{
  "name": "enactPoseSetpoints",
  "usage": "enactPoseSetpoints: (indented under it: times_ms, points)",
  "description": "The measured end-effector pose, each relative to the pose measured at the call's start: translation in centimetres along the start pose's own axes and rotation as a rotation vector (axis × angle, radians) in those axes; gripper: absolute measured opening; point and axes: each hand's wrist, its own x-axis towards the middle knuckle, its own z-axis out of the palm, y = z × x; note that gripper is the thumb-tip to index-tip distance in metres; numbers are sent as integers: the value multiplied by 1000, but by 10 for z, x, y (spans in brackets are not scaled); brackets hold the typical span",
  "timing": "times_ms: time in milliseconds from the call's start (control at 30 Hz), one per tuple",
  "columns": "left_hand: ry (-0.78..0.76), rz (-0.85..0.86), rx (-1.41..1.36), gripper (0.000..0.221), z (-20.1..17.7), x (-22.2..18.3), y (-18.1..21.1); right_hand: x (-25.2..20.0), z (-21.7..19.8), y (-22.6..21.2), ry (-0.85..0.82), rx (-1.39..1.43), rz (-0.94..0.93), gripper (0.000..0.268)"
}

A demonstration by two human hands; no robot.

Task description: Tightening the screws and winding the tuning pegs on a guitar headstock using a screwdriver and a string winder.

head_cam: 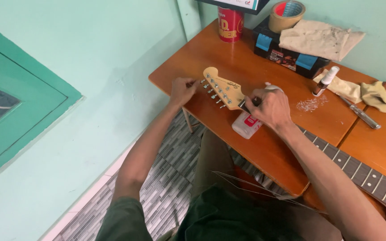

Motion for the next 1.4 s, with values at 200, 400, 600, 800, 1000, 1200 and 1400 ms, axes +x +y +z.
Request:
enactPoseSetpoints:
  times_ms: [200, 400, 600, 800, 1000, 1200, 1400]
  points:
    - [-65, -375, -377, 33, -1, -9, 30, 20, 4, -2, -123, 9, 38, 25]
    - [-16, -535, -578, 39, 1, -9, 41, 51, 24, -28, -247, -76, -28, 27]
    - [94, -315, -456, 31, 6, -9, 33, 50, 13, -59, -201, -262, -134, 21]
    - [-64, 334, 739, 29, 13, -6, 11, 49, -3, -66, -360, -251, -84, 36]
    - [52, 51, 80, 20, -5, -15, 48, 51, 49, 9, -420, -429, -161, 32]
    - [-64, -551, -438, 34, -9, -13, 51, 18, 8, -16, -329, -163, 13, 26]
    - [-82, -751, -837, 35, 1, 2, 24, 16, 20, 9, -206, 30, 52, 25]
